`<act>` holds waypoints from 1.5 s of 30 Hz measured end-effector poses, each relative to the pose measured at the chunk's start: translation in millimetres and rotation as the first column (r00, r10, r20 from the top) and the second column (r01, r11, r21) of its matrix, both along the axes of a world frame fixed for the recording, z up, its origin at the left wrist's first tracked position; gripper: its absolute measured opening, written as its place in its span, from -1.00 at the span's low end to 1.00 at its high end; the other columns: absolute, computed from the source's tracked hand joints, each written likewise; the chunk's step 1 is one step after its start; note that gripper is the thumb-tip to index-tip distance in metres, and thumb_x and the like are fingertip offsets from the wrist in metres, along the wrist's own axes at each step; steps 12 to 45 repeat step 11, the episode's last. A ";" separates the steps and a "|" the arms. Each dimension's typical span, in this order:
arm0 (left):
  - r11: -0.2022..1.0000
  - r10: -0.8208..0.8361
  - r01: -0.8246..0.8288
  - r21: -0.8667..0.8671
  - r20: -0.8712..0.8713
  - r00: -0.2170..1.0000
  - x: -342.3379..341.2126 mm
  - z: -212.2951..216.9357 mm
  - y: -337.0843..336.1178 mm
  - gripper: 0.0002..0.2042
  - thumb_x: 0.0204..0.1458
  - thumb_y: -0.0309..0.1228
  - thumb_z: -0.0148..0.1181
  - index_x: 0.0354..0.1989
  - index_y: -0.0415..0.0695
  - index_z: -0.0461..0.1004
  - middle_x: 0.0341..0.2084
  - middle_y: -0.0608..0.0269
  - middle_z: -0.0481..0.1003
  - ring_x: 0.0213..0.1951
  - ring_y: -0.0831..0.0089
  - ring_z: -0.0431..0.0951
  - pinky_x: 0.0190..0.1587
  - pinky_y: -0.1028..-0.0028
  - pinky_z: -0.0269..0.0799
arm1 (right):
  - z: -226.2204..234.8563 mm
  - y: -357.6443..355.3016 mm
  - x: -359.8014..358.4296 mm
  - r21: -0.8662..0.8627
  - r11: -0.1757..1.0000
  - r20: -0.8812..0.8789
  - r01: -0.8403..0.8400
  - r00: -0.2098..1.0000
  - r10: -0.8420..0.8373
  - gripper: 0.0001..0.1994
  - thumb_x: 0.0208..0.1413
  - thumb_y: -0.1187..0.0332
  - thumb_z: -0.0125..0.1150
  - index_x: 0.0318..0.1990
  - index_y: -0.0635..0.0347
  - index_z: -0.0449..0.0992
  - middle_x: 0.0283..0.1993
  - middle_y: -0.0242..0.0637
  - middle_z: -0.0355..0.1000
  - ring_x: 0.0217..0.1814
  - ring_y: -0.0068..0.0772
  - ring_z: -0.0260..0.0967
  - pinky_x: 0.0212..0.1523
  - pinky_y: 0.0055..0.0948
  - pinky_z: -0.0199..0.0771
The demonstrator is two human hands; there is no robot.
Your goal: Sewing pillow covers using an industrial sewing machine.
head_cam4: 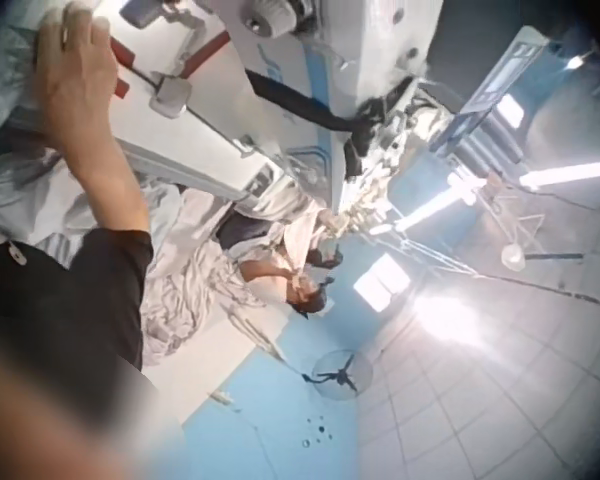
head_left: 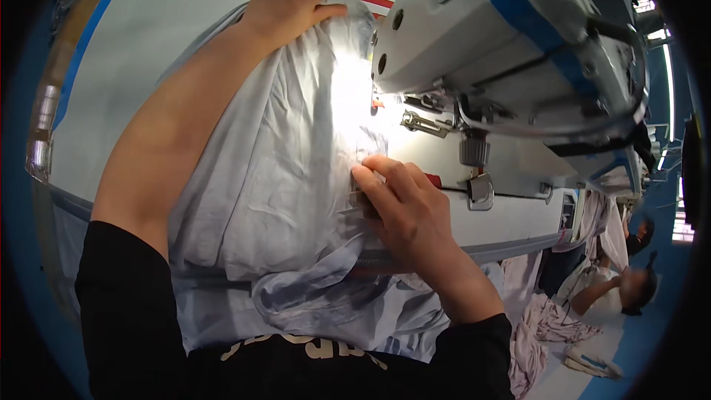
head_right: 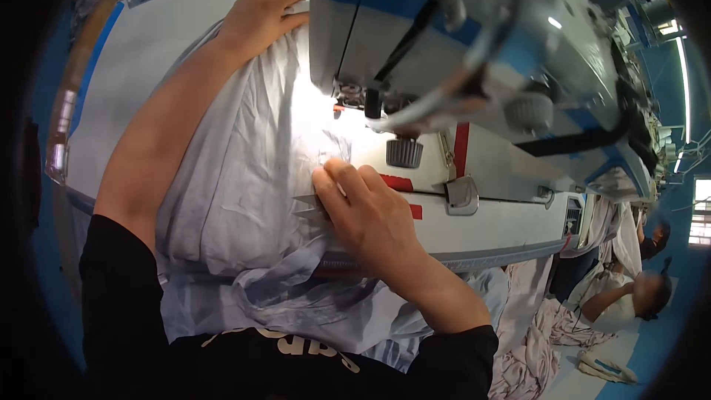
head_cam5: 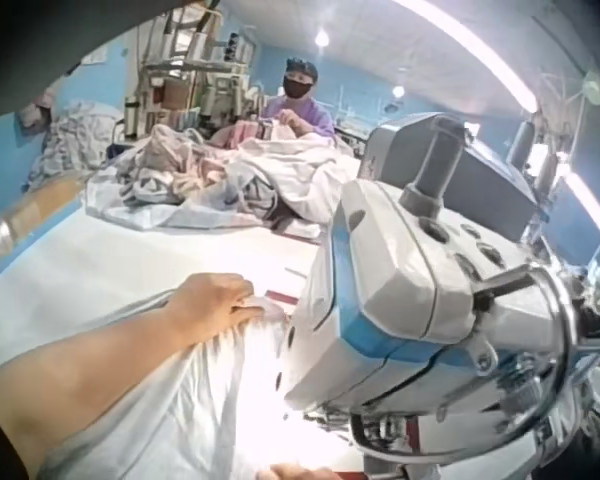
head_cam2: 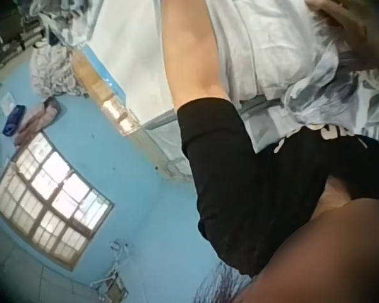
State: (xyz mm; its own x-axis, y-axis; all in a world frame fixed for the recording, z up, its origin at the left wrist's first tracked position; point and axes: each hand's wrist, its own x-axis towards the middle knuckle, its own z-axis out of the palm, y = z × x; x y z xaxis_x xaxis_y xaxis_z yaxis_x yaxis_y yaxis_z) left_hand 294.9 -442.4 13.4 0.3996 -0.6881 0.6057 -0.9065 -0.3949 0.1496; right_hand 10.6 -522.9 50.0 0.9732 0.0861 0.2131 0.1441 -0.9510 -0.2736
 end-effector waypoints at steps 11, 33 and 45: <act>0.973 0.034 0.017 0.230 -0.213 0.977 27.4 13.7 -43.0 -0.69 -0.06 -0.24 0.11 -0.17 -0.14 0.38 -0.25 0.05 0.41 -0.15 0.19 0.40 -0.09 0.33 0.30 | -4.7 -8.8 16.5 -0.006 0.995 0.090 0.104 0.991 -0.103 -0.62 -0.29 0.47 0.22 -0.17 0.12 0.46 -0.14 -0.31 0.37 -0.25 -0.29 0.37 -0.30 -0.43 0.41; 0.973 0.034 0.017 0.230 -0.213 0.977 27.4 13.7 -43.0 -0.69 -0.06 -0.24 0.11 -0.17 -0.14 0.38 -0.25 0.05 0.41 -0.15 0.19 0.40 -0.09 0.33 0.30 | -4.7 -8.8 16.5 -0.006 0.995 0.090 0.104 0.991 -0.103 -0.62 -0.29 0.47 0.22 -0.17 0.12 0.46 -0.14 -0.31 0.37 -0.25 -0.29 0.37 -0.30 -0.43 0.41; 0.973 0.034 0.017 0.230 -0.213 0.977 27.4 13.7 -43.0 -0.69 -0.06 -0.24 0.11 -0.17 -0.14 0.38 -0.25 0.05 0.41 -0.15 0.19 0.40 -0.09 0.33 0.30 | -4.7 -8.8 16.5 -0.006 0.995 0.090 0.104 0.991 -0.103 -0.62 -0.29 0.47 0.22 -0.17 0.12 0.46 -0.14 -0.31 0.37 -0.25 -0.29 0.37 -0.30 -0.43 0.41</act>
